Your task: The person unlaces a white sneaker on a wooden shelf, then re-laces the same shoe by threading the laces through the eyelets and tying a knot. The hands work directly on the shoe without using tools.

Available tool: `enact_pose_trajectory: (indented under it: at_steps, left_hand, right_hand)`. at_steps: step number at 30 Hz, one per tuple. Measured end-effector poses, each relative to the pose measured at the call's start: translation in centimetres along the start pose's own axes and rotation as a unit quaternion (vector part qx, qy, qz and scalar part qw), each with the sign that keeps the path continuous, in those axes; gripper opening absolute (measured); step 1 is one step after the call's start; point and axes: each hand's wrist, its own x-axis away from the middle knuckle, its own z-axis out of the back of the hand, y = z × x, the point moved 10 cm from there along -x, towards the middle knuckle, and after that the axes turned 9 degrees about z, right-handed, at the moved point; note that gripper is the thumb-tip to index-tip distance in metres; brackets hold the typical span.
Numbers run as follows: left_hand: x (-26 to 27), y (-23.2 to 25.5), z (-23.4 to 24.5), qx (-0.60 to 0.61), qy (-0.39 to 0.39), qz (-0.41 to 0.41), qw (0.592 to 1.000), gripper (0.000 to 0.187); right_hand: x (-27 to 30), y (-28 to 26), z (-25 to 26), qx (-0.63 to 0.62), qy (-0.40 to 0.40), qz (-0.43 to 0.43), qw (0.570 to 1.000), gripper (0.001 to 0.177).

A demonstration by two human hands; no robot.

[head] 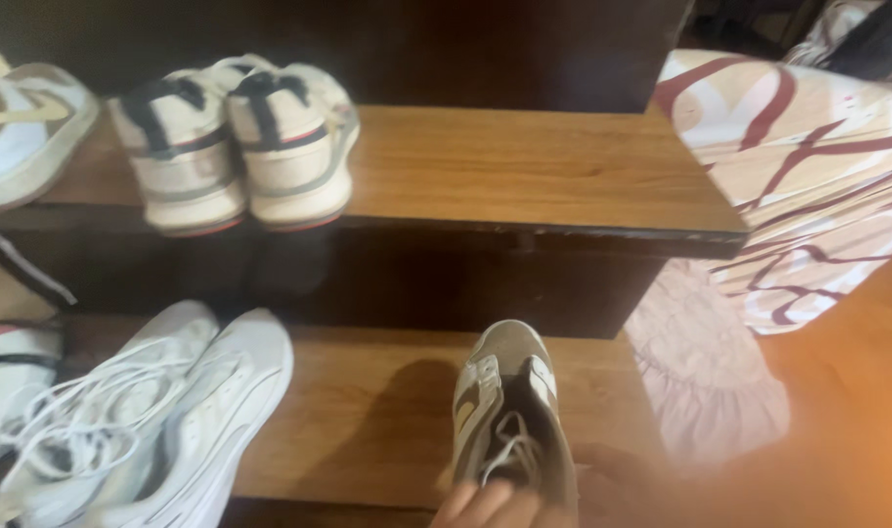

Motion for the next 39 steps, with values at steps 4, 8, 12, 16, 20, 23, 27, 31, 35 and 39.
enact_pose_trajectory:
  at_steps: [4, 8, 12, 16, 20, 23, 27, 31, 35, 39]
  left_hand:
    - [-1.0, -3.6, -3.8, 0.025, -0.084, 0.07, 0.994, 0.008]
    - [0.2, -6.3, -6.4, 0.032, -0.157, 0.101, 0.982, 0.012]
    - [2.6, -6.1, -7.7, 0.01, -0.19, 0.12, 0.974, 0.014]
    - [3.7, -6.5, -7.4, 0.088, -0.2, 0.169, 0.961, 0.016]
    - [3.1, -10.7, -4.7, 0.19, -0.076, 0.341, 0.918, 0.023]
    - [2.8, -12.8, -4.4, 0.164, -0.081, 0.391, 0.902, 0.026]
    - [2.4, -13.1, -4.4, 0.171, -0.123, 0.388, 0.897, 0.027]
    - [2.6, -13.6, -5.3, 0.158, -0.193, 0.424, 0.871, 0.025]
    - [-0.4, -13.2, -3.8, 0.185, -0.13, 0.373, 0.9, 0.037]
    - [-2.9, -12.9, -4.5, 0.297, -0.158, 0.38, 0.862, 0.037]
  right_hand:
    - [0.5, 0.3, -3.3, -0.064, -0.003, -0.036, 0.997, 0.051]
    - [1.5, -1.5, -6.4, 0.074, 0.023, 0.049, 0.996, 0.051]
    - [2.4, -1.9, -7.3, 0.281, 0.1, 0.026, 0.954, 0.045]
    - [3.7, -5.2, -8.5, 0.515, 0.151, 0.131, 0.834, 0.047]
    - [5.4, -10.1, -13.5, 0.624, 0.149, 0.372, 0.671, 0.041]
    - [3.3, -9.8, -16.1, 0.699, 0.128, 0.348, 0.612, 0.056]
    - [1.1, -8.9, -16.9, 0.756, 0.104, 0.285, 0.58, 0.054]
    - [1.3, -8.4, -16.3, 0.764, 0.119, 0.25, 0.582, 0.036]
    - [2.8, -10.5, -15.3, 0.642, 0.168, 0.305, 0.683, 0.027]
    - [3.2, -13.1, -12.3, 0.475, 0.146, 0.258, 0.828, 0.017]
